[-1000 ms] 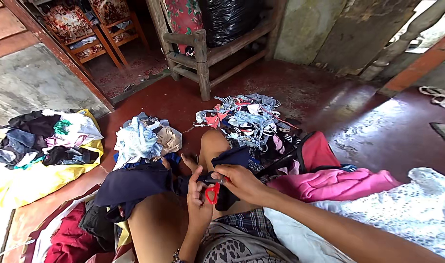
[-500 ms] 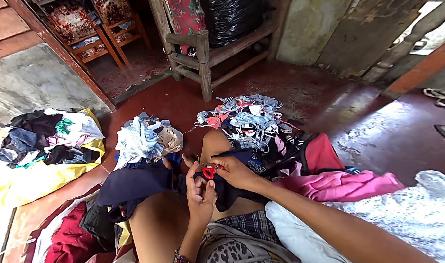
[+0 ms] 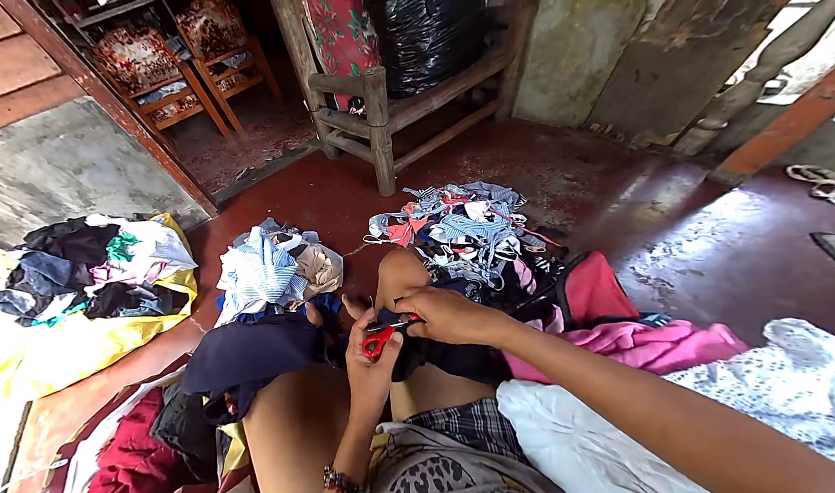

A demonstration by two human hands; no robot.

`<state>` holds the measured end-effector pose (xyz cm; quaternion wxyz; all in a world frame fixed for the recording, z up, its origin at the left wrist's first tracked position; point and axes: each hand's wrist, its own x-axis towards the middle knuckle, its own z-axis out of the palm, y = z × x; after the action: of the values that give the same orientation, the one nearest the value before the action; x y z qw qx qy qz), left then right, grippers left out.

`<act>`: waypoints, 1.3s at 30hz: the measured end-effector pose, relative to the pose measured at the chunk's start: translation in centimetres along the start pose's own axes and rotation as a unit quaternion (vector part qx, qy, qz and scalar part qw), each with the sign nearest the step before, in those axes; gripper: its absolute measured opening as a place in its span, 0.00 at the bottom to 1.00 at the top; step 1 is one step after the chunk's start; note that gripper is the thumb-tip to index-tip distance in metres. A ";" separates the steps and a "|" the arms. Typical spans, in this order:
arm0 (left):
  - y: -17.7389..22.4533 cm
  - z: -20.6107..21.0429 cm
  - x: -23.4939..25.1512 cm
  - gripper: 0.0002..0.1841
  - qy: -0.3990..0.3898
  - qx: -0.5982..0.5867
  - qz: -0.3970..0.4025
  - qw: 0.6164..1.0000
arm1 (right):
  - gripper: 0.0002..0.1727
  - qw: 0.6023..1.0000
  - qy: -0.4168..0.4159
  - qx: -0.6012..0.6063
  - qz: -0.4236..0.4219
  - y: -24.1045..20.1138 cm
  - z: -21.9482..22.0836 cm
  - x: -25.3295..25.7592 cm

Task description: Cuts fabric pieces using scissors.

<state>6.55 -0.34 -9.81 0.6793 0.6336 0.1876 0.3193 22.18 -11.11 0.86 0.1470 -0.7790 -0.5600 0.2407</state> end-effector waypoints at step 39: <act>-3.3 -2.3 -0.8 0.32 -0.186 0.484 0.128 0.845 | 0.41 0.913 0.204 0.336 0.111 3.3 -3.4 -0.5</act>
<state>5.08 0.84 -13.41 0.2612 0.9480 0.1058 0.1481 26.52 -12.56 2.20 0.4830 -0.7729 -0.3144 0.2655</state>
